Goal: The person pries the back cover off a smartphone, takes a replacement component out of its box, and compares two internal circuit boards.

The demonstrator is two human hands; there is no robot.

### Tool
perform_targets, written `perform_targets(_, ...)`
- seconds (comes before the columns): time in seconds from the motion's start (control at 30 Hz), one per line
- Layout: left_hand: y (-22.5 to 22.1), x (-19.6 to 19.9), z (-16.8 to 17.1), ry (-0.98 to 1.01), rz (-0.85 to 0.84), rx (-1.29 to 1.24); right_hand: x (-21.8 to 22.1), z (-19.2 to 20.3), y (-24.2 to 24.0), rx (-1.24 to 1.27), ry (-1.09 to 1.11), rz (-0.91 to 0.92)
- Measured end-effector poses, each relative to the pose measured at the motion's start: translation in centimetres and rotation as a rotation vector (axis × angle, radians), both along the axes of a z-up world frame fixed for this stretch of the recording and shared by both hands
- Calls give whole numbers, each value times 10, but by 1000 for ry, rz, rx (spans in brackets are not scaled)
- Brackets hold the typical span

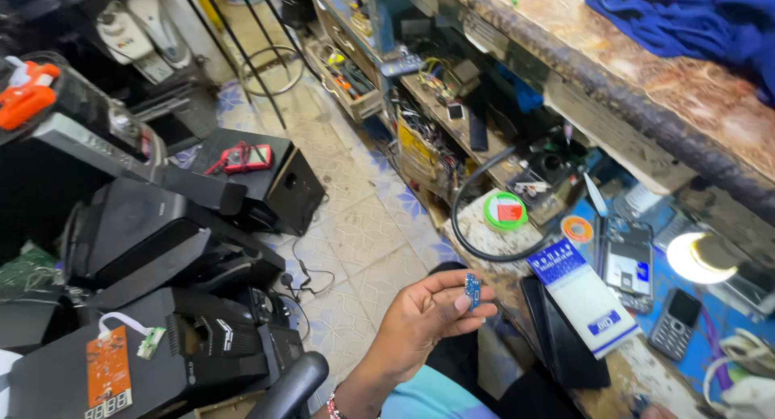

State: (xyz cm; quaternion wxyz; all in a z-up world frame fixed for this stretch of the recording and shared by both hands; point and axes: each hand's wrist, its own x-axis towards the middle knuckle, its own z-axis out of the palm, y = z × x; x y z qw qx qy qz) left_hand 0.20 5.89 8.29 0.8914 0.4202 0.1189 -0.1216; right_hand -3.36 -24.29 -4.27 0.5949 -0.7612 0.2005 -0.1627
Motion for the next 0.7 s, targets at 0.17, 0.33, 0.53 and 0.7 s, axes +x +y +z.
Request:
perform_targets(0.17,-20,-9,-8,7,-222,4,-33,11,12,24,149,-141)
perform_targets(0.33,-34,-16,-17,-12,-350,-19,-37,38,41,383,-50,6)
perform_targets(0.53,-42,-19,-14,-41,-424,47,-37,79,66,266,18,74)
perform_targets(0.7,-46,-20,-16,-18,-445,73,-38,92,71,208,42,119)
